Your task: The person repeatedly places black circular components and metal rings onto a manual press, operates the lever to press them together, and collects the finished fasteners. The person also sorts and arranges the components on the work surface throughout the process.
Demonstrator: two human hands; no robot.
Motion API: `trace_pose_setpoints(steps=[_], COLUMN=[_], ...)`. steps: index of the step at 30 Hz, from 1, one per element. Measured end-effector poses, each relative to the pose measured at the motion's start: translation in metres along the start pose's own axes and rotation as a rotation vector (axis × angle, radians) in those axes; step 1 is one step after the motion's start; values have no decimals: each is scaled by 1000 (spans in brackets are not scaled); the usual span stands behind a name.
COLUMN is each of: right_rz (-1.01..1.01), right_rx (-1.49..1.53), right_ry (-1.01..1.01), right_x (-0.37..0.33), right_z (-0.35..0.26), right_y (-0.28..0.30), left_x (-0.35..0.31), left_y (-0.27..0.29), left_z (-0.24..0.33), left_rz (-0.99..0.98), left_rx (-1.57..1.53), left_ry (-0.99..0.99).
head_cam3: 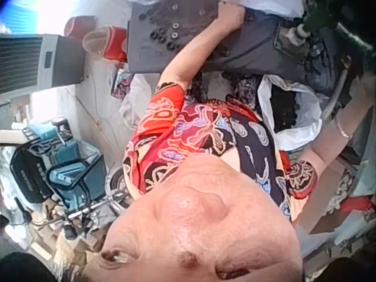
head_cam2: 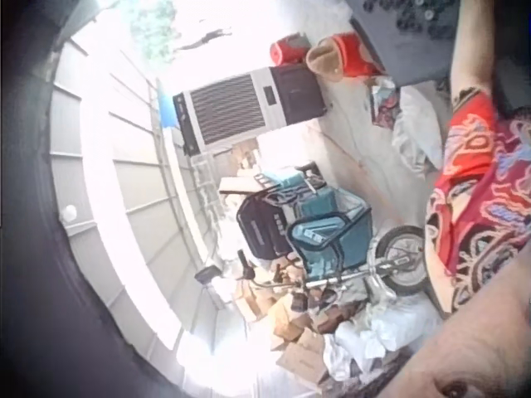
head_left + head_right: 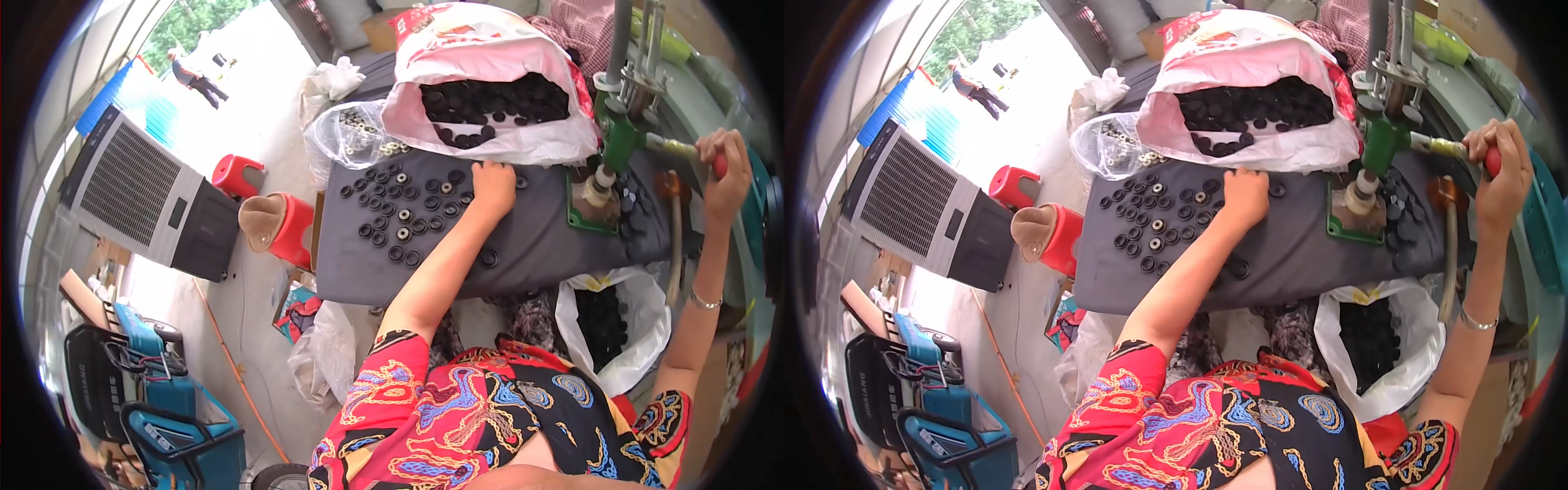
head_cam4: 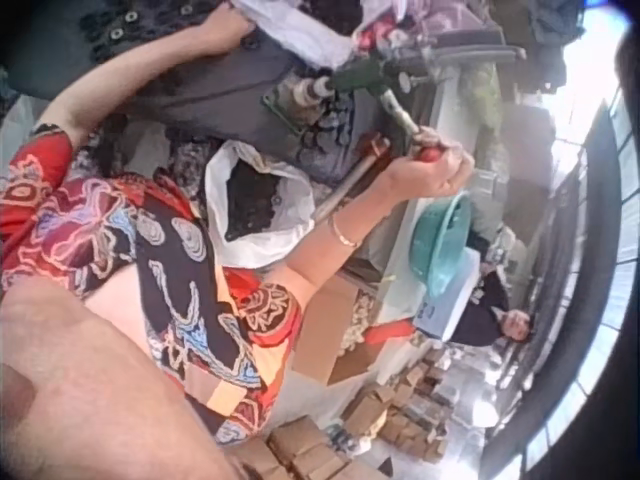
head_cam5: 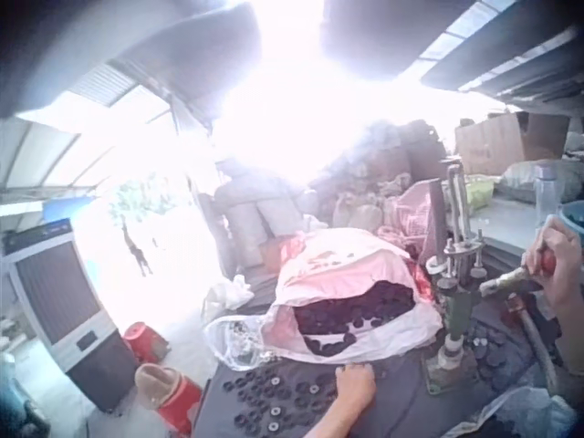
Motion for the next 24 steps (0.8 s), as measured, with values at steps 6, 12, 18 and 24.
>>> trace_pose_setpoints(steps=[6,12,18,24], right_rz=[18,11,8,96], right_rx=[-14,7,-78,111], right_ry=[-14,-6,148,131], right_x=[3,-1,-1,5], right_z=[0,-3,-7,4], right_y=[-12,-11,-16,-10], left_x=[3,-23,-51,-69], left_y=[17,56,40,54], left_z=[-9,36,65,75], left_rz=[1,319,305,178], left_rx=[-110,-692,-671,-292], left_ry=[31,10,-45,-184])
Point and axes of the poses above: each hand's wrist, its own x-axis towards the middle knuckle, its own y-axis out of the back of the hand, z = x × y, the point moved 10 cm from there along x, towards the middle knuckle, and after that the axes turned 12 degrees about -y, right-handed, at the moved point
